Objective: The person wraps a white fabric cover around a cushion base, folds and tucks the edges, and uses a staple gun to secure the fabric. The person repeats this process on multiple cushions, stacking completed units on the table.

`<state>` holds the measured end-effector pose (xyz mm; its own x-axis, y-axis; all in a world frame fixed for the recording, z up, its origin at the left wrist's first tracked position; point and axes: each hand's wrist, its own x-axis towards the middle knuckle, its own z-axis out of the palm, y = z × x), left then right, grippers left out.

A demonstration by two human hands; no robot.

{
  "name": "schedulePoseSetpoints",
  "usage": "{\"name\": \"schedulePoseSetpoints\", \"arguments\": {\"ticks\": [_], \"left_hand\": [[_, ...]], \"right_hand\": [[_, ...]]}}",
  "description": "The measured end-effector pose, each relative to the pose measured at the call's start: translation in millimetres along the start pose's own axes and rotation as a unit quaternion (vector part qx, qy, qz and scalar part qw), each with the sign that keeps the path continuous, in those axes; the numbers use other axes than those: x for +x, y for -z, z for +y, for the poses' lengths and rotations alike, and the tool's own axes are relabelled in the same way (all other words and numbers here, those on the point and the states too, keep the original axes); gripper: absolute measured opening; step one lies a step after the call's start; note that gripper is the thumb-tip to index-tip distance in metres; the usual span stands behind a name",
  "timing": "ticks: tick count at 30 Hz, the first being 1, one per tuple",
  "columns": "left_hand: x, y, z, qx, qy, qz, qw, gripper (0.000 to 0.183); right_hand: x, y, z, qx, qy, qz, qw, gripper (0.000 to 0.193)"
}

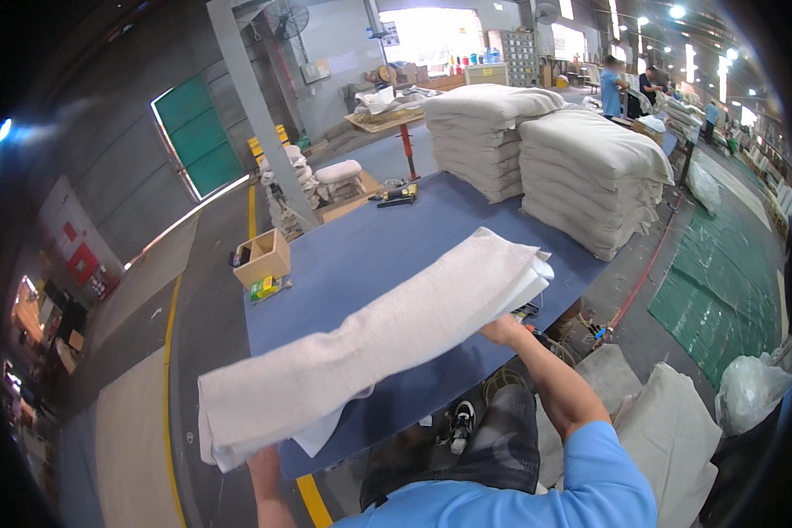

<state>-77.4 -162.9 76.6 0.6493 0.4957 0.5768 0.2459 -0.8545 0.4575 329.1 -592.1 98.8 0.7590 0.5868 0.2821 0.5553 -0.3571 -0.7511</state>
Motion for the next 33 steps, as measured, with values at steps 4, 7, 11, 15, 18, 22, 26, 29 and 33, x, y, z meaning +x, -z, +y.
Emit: {"name": "schedulePoseSetpoints", "arguments": {"ticks": [4,7,11,15,18,22,26,29,33], "left_hand": [[27,8,46,-0.377,0.173,-0.024,0.91,0.039],[32,3,55,-0.395,0.181,0.02,0.9,0.037],[38,22,84,-0.401,0.131,0.043,0.906,0.034],[34,41,117,-0.151,0.023,0.03,0.988,0.034],[34,55,142,-0.269,0.101,0.11,0.951,0.039],[36,62,173,-0.392,0.156,0.108,0.9,0.038],[36,26,156,-0.247,0.247,0.08,0.934,0.041],[43,22,161,-0.281,0.233,0.048,0.93,0.043],[47,17,152,-0.254,0.222,0.027,0.941,0.062]], "right_hand": [[4,-3,0,0.031,0.015,0.032,0.999,0.067],[12,-3,-8,0.083,0.042,0.039,0.995,0.063],[38,0,-36,0.173,-0.019,0.043,0.984,0.05],[59,27,-52,0.219,-0.029,0.056,0.974,0.039],[80,24,-79,0.218,-0.002,0.059,0.974,0.042],[93,30,-66,0.234,-0.026,-0.011,0.972,0.043],[113,2,-40,0.25,-0.022,-0.072,0.965,0.045],[113,-2,-17,0.252,-0.044,-0.056,0.965,0.051],[112,-7,-32,0.228,-0.048,-0.027,0.972,0.044]]}}
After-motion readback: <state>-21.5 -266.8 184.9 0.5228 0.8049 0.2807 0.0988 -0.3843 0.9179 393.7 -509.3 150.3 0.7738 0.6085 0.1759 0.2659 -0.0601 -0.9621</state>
